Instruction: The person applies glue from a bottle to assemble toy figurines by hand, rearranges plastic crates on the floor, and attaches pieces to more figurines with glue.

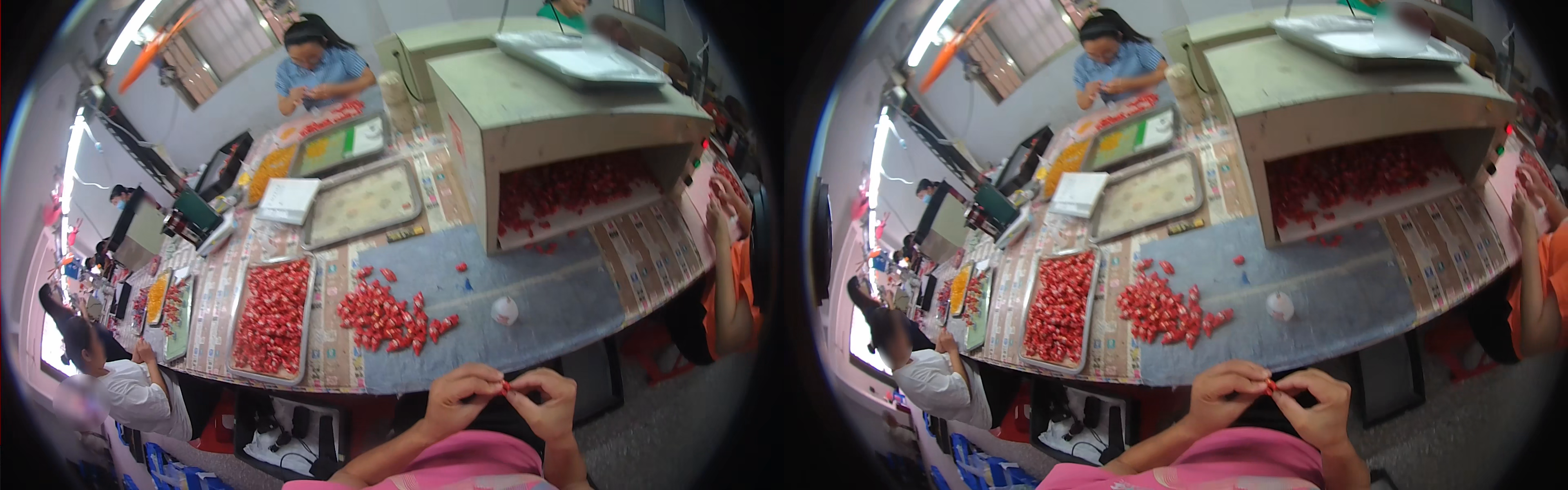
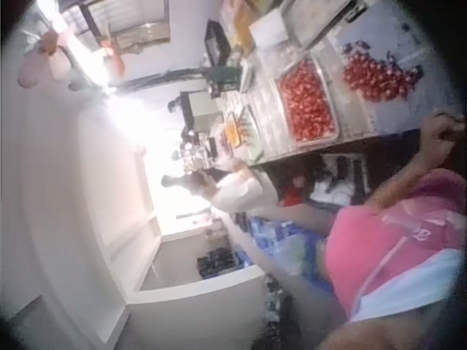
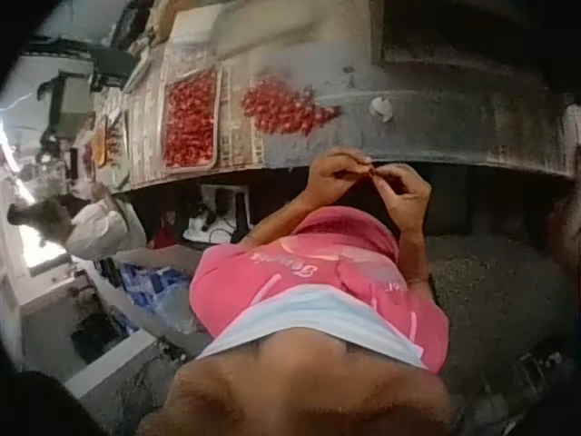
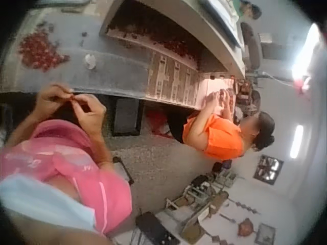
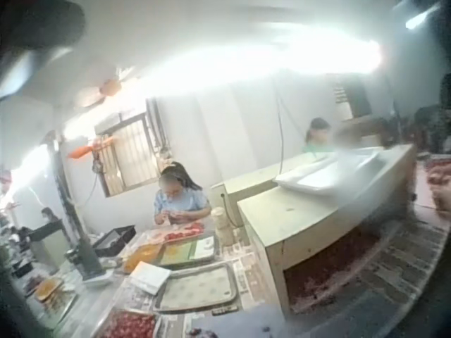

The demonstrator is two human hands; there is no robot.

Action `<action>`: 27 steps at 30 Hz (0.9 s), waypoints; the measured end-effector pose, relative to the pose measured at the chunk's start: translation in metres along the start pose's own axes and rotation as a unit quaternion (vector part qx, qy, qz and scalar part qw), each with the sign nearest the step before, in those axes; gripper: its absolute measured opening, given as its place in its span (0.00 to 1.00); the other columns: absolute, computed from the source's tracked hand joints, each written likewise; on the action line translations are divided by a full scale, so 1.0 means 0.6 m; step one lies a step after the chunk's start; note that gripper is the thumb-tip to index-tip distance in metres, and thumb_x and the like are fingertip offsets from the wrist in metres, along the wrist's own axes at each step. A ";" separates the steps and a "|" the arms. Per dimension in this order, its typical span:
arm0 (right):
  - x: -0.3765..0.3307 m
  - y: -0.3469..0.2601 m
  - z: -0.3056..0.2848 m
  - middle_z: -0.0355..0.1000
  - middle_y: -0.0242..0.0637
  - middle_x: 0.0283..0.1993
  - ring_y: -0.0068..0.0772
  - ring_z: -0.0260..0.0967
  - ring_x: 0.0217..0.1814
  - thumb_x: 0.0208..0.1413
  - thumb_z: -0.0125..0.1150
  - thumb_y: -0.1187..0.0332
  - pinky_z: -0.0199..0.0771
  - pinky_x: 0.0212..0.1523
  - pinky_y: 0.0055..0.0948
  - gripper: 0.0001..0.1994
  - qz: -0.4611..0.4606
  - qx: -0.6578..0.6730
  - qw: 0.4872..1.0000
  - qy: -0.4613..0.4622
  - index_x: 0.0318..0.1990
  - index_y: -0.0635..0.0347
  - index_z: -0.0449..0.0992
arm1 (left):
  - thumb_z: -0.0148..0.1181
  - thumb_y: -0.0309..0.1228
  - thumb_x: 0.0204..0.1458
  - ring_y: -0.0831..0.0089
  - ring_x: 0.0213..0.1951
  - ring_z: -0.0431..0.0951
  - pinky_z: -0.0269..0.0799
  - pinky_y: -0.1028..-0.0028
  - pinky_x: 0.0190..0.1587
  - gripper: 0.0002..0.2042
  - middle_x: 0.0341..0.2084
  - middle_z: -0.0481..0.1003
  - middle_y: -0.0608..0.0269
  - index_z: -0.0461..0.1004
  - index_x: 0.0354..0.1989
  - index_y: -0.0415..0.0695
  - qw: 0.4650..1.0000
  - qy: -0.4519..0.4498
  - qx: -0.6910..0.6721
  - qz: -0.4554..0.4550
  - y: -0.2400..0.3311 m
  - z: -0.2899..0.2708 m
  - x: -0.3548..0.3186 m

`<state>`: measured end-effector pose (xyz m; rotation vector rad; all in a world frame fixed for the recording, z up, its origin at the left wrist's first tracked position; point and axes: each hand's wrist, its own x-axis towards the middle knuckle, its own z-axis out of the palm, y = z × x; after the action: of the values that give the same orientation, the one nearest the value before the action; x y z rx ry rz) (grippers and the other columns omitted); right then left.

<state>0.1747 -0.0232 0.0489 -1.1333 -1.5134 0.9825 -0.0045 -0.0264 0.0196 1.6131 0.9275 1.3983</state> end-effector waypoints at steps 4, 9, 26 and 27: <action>0.019 0.003 0.006 0.76 0.38 0.27 0.27 0.74 0.28 0.40 0.69 0.82 0.72 0.31 0.22 0.07 -0.014 -0.004 1.000 -0.014 0.29 0.65 0.79 | 0.65 0.13 0.43 0.62 0.40 0.80 0.76 0.68 0.44 0.07 0.34 0.78 0.54 0.78 0.30 0.37 1.000 0.007 0.013 0.019 -0.010 -0.008 0.013; 0.027 0.004 0.008 0.77 0.39 0.29 0.29 0.74 0.31 0.38 0.69 0.85 0.72 0.33 0.23 0.09 -0.023 0.015 0.999 -0.019 0.30 0.66 0.78 | 0.64 0.12 0.41 0.62 0.40 0.80 0.76 0.70 0.44 0.08 0.35 0.78 0.55 0.78 0.30 0.37 1.000 0.007 0.005 0.013 -0.007 -0.013 0.022; 0.017 0.013 0.009 0.77 0.39 0.30 0.29 0.75 0.32 0.38 0.68 0.84 0.72 0.33 0.23 0.08 -0.002 0.016 1.000 -0.026 0.29 0.66 0.79 | 0.65 0.12 0.41 0.63 0.41 0.80 0.76 0.71 0.43 0.08 0.35 0.78 0.57 0.78 0.29 0.38 1.000 0.016 0.004 0.006 -0.015 -0.008 0.008; 0.019 0.012 0.010 0.77 0.39 0.30 0.29 0.75 0.32 0.38 0.68 0.84 0.72 0.33 0.23 0.08 -0.003 0.016 1.000 -0.026 0.29 0.66 0.79 | 0.65 0.12 0.41 0.63 0.41 0.80 0.76 0.71 0.43 0.08 0.35 0.78 0.57 0.78 0.29 0.38 1.000 0.016 0.005 0.004 -0.015 -0.009 0.009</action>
<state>0.1694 -0.0109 0.0432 -1.0877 -1.5359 1.0356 -0.0093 -0.0171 0.0143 1.6083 0.9490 1.4299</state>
